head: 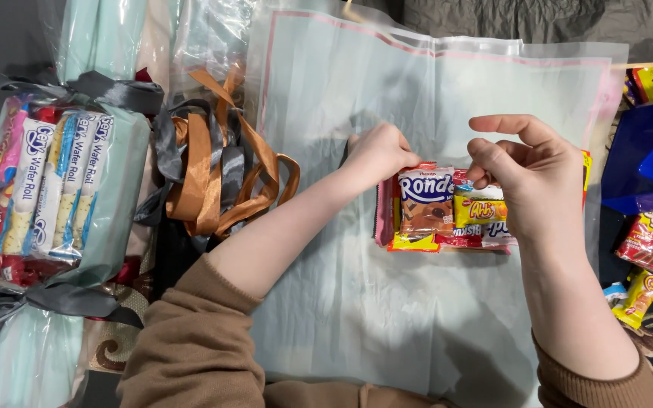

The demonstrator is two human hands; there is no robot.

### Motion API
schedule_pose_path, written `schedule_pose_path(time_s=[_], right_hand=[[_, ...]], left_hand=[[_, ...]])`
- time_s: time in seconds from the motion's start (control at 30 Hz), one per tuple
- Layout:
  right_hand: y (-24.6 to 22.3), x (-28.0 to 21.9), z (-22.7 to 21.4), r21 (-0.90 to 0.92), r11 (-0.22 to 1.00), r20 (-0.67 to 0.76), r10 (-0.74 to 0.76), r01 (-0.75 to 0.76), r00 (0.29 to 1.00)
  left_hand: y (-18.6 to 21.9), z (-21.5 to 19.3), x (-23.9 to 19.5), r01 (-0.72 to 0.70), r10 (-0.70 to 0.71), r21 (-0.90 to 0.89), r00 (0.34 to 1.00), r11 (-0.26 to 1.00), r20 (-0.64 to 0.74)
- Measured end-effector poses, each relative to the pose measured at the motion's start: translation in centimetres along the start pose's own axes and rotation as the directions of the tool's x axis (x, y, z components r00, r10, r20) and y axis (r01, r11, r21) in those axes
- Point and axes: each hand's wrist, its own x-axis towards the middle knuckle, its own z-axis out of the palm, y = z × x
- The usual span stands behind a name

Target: Arranging and layering various snack packets onto wrapping paper to create a snack bouquet.

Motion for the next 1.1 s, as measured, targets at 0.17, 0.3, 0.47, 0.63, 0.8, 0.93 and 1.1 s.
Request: schedule_pose_path(time_s=[0.17,0.3,0.47,0.63,0.8,0.93,1.1], right_hand=[[0.2,0.0,-0.1,-0.007,1.0,0.005,-0.002,0.002,1.0],[0.2,0.0,-0.2,0.009,1.0,0.007,0.01,-0.01,1.0],[0.4,-0.3,-0.4,-0.004,1.0,0.002,0.019,-0.019,1.0],[0.7,-0.9,-0.7,-0.002,1.0,0.001,0.019,-0.019,1.0],[1.0,-1.8,-0.9,-0.009,1.0,-0.016,0.0,0.0,1.0],[1.3,-2.5,-1.0,-0.03,1.0,-0.005,-0.009,0.009,1.0],[2.4,-3.7,-1.0,-0.009,1.0,-0.028,-0.017,0.017,0.999]], left_hand=[[0.0,0.2,0.5,-0.002,0.002,0.041,1.0,0.999,-0.003],[0.5,-0.5,0.1,0.025,-0.023,0.068,0.999,0.997,-0.023],[-0.5,0.4,0.2,-0.203,0.201,-0.016,0.975,0.979,-0.098],[-1.4,0.2,-1.4,-0.331,0.324,-0.009,0.931,0.944,-0.17],[-0.8,-1.1,-5.5,-0.564,0.567,0.08,0.797,0.822,-0.208],[-1.2,-0.8,-7.9,-0.637,0.682,0.244,0.691,0.731,-0.237],[-1.7,0.3,-8.8,-0.591,0.693,0.411,0.703,0.694,-0.159]])
